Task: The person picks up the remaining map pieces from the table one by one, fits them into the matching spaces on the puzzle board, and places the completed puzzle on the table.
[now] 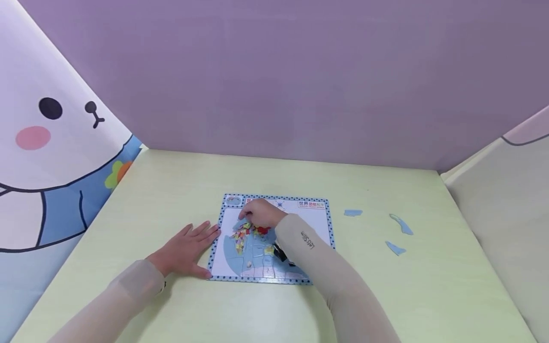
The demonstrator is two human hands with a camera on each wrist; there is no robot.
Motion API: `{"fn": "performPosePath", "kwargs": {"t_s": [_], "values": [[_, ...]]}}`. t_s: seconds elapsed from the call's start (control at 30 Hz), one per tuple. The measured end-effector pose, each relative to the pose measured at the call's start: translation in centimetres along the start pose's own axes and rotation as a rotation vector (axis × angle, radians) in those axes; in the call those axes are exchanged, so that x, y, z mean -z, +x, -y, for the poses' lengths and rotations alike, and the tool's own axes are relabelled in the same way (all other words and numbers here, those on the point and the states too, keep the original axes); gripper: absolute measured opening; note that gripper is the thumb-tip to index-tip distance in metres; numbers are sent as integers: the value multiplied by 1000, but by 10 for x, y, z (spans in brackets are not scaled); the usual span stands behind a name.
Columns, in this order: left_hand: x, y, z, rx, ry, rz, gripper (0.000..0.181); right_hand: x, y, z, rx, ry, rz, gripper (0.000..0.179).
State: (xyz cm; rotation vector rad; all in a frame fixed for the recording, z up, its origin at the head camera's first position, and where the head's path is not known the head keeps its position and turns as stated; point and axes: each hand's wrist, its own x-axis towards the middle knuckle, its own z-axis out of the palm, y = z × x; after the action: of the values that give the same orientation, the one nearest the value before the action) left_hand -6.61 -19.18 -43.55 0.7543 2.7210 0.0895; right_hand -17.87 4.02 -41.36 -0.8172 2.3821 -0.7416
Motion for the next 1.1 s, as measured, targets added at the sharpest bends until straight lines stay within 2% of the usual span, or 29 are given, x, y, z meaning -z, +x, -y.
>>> {"fn": "performPosePath", "kwargs": {"t_s": [0.33,0.87,1.1], "values": [[2,2,4,0,34,-2,106,-2,9,15,85,9,16,21],[0,7,4,6,-1,17,108,-7,16,14,57,19,43,21],[-4,7,3,17,-16,30,108,-12,20,12,16,42,55,21]]}}
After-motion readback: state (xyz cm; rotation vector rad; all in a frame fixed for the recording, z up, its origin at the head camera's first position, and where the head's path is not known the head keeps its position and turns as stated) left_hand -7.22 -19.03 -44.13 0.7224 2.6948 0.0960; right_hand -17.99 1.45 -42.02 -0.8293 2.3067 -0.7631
